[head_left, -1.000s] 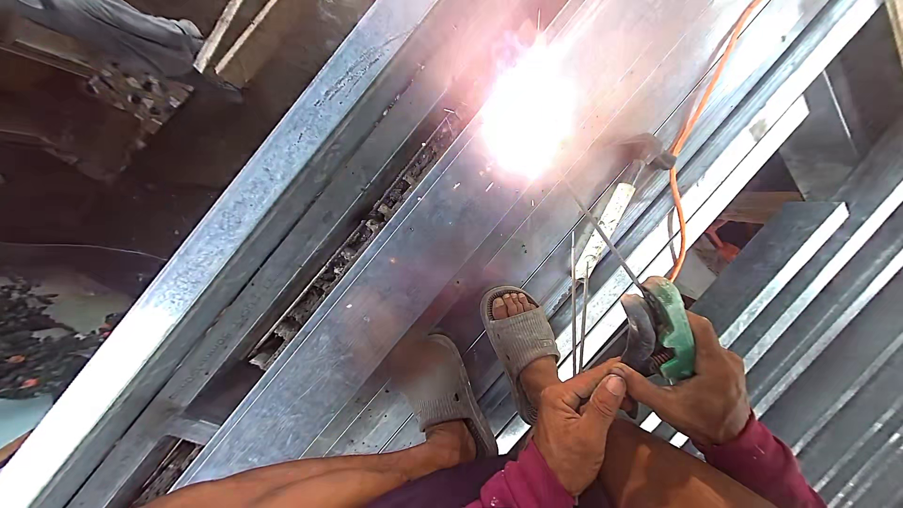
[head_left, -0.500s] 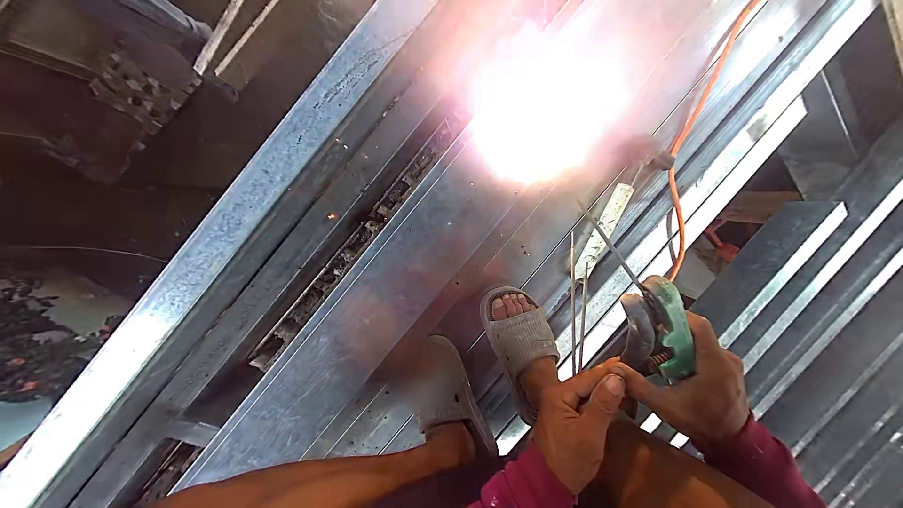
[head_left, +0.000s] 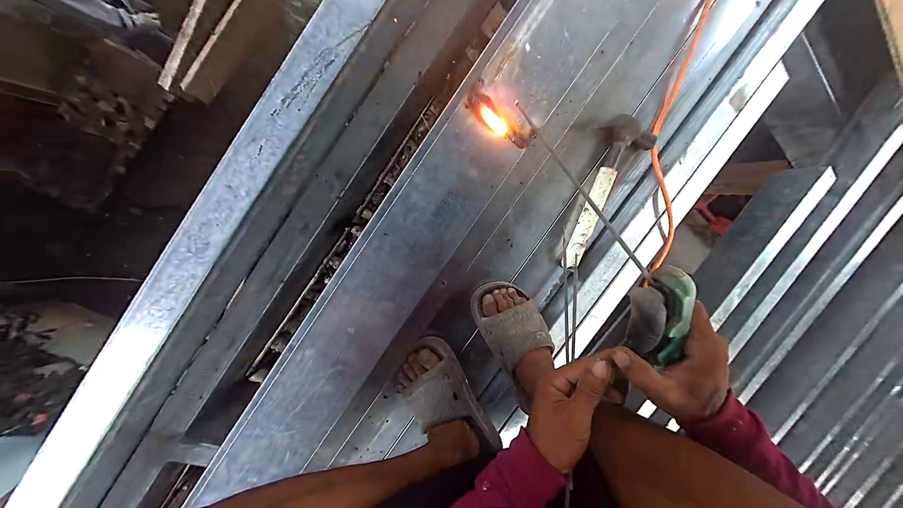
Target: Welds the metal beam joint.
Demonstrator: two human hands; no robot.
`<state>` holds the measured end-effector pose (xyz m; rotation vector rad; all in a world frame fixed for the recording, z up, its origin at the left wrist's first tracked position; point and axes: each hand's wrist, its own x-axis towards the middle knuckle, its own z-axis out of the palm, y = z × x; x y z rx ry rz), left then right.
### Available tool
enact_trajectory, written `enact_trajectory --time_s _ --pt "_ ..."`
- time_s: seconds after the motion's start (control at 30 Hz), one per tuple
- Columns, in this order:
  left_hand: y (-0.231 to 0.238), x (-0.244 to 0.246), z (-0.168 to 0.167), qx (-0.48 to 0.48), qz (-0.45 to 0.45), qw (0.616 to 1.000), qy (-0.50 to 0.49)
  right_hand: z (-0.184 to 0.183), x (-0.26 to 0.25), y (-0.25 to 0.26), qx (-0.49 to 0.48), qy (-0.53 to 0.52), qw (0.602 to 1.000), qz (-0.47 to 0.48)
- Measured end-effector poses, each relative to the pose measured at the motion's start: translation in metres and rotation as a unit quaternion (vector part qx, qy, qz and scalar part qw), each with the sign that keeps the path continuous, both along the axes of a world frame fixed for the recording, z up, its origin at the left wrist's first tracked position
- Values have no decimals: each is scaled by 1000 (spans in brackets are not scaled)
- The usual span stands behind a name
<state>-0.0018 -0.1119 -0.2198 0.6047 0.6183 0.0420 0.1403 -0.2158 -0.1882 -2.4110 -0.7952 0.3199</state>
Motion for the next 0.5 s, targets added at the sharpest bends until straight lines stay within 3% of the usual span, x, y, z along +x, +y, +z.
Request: enact_trajectory --time_s 0.5 --pt "-2 -1 -8 -33 -40 999 3 -6 -1 6 -43 11 998 -33"
